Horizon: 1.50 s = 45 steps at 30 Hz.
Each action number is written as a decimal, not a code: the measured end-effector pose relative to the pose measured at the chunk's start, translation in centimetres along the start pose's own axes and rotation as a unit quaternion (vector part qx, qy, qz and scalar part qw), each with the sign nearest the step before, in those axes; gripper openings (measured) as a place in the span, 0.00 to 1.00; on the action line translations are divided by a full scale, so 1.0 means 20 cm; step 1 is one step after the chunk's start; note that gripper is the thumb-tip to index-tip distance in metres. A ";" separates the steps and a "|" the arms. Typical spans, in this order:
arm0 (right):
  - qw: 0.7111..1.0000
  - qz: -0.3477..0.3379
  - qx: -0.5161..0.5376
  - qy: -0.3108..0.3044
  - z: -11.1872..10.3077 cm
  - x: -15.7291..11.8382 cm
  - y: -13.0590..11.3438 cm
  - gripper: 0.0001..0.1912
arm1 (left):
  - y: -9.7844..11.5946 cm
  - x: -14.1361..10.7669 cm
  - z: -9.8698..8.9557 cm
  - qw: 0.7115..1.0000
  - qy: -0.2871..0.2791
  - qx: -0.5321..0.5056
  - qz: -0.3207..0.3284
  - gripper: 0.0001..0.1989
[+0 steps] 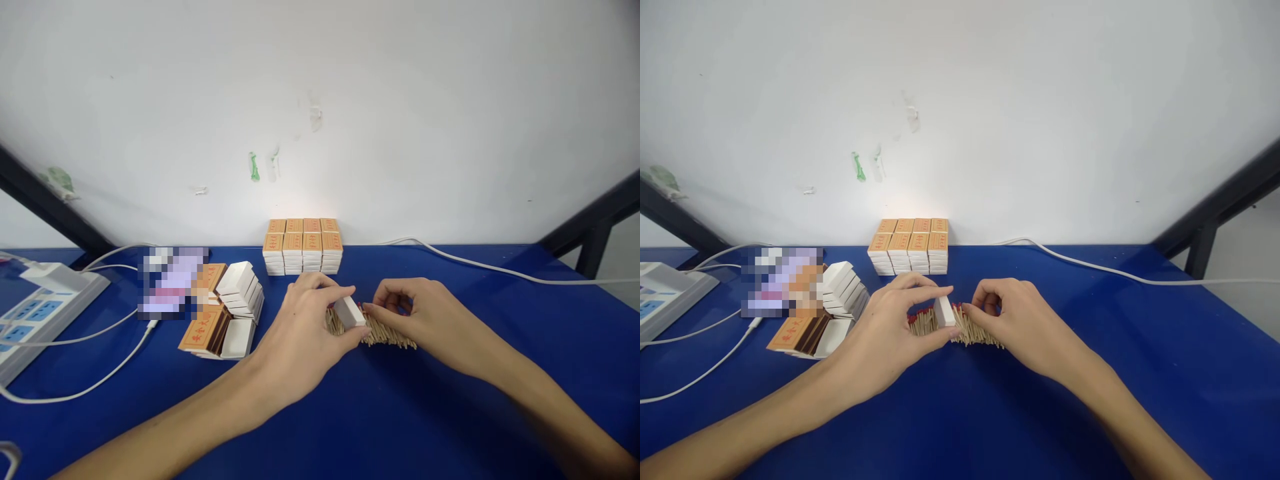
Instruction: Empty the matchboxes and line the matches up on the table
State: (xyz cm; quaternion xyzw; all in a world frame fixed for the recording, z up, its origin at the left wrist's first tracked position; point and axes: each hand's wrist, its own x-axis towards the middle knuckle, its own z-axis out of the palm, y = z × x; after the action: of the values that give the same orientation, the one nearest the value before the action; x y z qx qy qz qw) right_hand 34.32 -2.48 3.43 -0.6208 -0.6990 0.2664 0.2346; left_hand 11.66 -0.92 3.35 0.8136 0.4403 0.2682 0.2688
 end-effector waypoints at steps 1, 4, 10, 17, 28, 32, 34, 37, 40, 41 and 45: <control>1.000 -0.003 -0.002 0.000 0.00 0.00 0.00 0.18 | 0.00 0.00 0.00 1.000 0.002 0.000 0.002 0.24; 1.000 -0.009 -0.019 0.001 -0.01 -0.01 0.00 0.18 | 0.00 0.00 -0.02 1.000 0.004 -0.001 0.006 0.24; 0.998 -0.017 -0.055 -0.006 0.01 -0.04 -0.01 0.19 | -0.01 0.00 -0.04 1.000 0.020 0.010 0.018 0.24; 0.997 -0.011 -0.055 -0.043 0.03 -0.06 -0.02 0.22 | 0.01 -0.01 -0.10 1.000 0.026 0.010 -0.012 0.22; 0.997 -0.008 -0.031 -0.067 0.02 -0.05 -0.01 0.22 | -0.04 -0.19 -0.12 0.997 0.061 -0.051 -0.018 0.21; 0.997 0.003 -0.033 -0.063 0.01 -0.05 0.00 0.22 | -0.10 -0.23 -0.11 0.994 0.066 -0.089 -0.019 0.21; 0.998 0.001 -0.030 -0.053 0.01 -0.05 -0.01 0.24 | -0.12 -0.24 -0.10 0.988 0.075 -0.132 -0.018 0.22; 1.000 -0.001 -0.014 -0.018 0.02 -0.05 -0.02 0.23 | -0.15 -0.25 -0.08 0.979 0.084 -0.187 -0.022 0.23; 1.000 -0.004 0.002 0.005 0.04 -0.05 -0.04 0.19 | -0.17 -0.27 -0.07 0.979 0.094 -0.179 -0.021 0.22; 1.000 -0.006 0.003 0.010 0.06 -0.05 -0.04 0.18 | -0.17 -0.27 -0.07 0.980 0.099 -0.171 -0.019 0.22; 0.999 -0.020 -0.011 0.028 0.12 -0.04 -0.04 0.15 | -0.18 -0.29 -0.06 0.975 0.118 -0.188 -0.012 0.22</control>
State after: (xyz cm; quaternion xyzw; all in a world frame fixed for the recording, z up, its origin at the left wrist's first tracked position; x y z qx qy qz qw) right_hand 32.13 -3.62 2.18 -0.6166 -0.7071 0.2364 0.2528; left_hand 6.10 -3.96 0.70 0.7055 0.4208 0.4371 0.3662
